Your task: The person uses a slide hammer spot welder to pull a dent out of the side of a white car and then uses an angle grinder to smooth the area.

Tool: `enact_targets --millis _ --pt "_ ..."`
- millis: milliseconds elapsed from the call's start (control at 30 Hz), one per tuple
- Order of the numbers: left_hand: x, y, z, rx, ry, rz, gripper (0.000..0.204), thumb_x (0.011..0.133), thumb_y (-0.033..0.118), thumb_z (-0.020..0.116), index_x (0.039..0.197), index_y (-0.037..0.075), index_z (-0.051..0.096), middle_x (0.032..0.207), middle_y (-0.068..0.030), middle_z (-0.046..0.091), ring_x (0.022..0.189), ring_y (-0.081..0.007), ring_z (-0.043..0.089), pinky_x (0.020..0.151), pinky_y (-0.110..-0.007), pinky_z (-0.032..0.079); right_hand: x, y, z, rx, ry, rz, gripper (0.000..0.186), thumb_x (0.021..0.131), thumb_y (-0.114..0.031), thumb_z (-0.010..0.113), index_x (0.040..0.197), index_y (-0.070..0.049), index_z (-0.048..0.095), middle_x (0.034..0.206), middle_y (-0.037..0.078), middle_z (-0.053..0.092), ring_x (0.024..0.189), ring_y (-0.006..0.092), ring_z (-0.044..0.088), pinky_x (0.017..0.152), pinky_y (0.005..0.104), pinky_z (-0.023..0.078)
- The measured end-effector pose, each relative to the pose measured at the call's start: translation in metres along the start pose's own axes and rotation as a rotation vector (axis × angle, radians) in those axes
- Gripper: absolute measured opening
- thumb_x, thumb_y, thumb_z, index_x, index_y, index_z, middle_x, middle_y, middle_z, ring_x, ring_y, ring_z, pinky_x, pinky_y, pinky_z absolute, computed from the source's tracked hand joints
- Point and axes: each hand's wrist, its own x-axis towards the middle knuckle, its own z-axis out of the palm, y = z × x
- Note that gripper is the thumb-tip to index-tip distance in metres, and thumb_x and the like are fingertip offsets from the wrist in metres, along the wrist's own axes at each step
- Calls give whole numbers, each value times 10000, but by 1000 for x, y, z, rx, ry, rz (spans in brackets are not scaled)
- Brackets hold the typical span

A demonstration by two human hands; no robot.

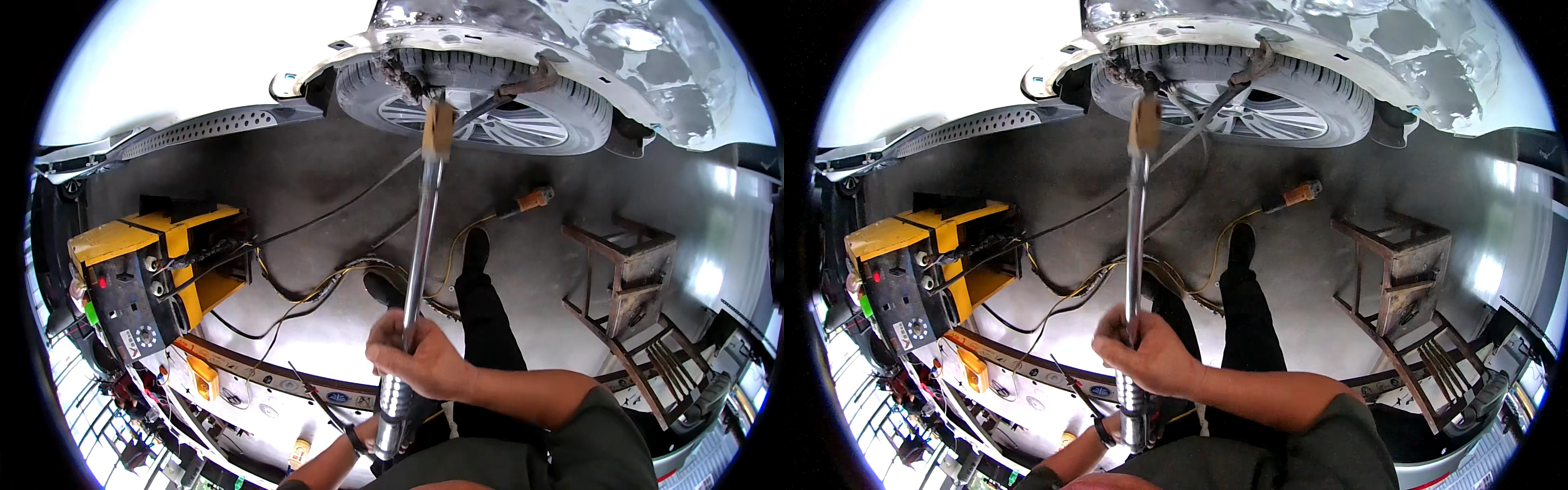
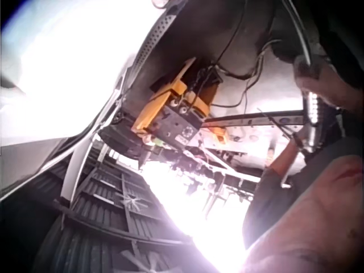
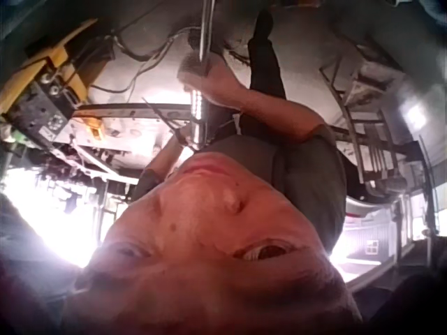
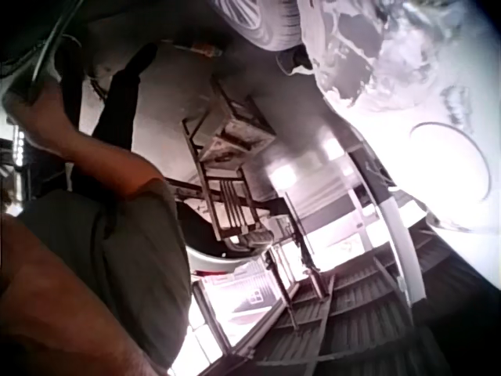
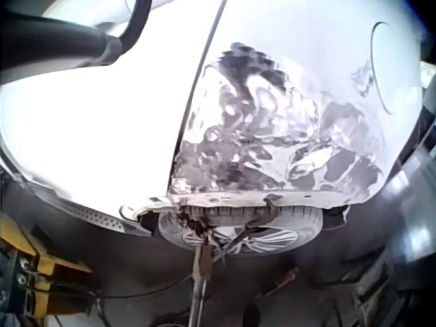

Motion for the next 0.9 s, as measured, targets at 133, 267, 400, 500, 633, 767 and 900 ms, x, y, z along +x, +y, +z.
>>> enact_targets --millis 133,267,400,500,633,767,900 --pt "5 -9 25 139 214 147 370 962 422 575 1120 90 612 851 -96 710 681 -188 701 547 -273 555 2 11 -5 20 45 14 236 947 -242 640 1015 -46 527 804 23 550 716 100 547 670 278 479" --pt "11 21 66 223 214 299 359 965 391 574 1180 103 578 851 -127 709 674 -203 707 570 -303 580 19 -25 -7 59 42 -55 143 932 -144 632 973 -45 538 768 35 582 715 120 593 706 300 507" --pt "8 32 70 15 79 200 412 919 395 650 1137 46 614 919 -192 705 778 -287 731 679 -389 624 24 -54 -7 6 54 -63 112 933 -126 617 941 -42 544 744 36 582 699 123 592 696 312 507" --pt "-1 29 72 82 60 212 416 940 399 614 1158 45 612 913 -194 703 777 -288 730 667 -392 622 26 -55 -5 93 23 -68 126 936 -138 626 944 -38 549 743 38 585 696 122 594 702 313 512" --pt "-18 25 98 120 199 146 357 943 393 613 1108 76 617 881 -172 703 741 -277 722 607 -362 611 25 -53 1 238 -42 -115 178 939 -160 641 1001 -35 531 775 22 534 680 112 560 638 295 490" --pt "-29 16 113 97 265 206 439 956 504 533 1101 99 618 869 -131 703 727 -233 713 603 -331 594 42 -90 -9 121 36 -61 250 936 -236 649 1040 -31 550 768 45 564 660 147 609 616 303 524" --pt "-28 8 102 162 291 240 537 975 565 471 1124 72 624 872 -129 705 727 -223 703 621 -322 575 67 -129 -26 284 4 -162 279 949 -272 628 1056 -30 542 736 48 571 636 154 612 615 301 547"
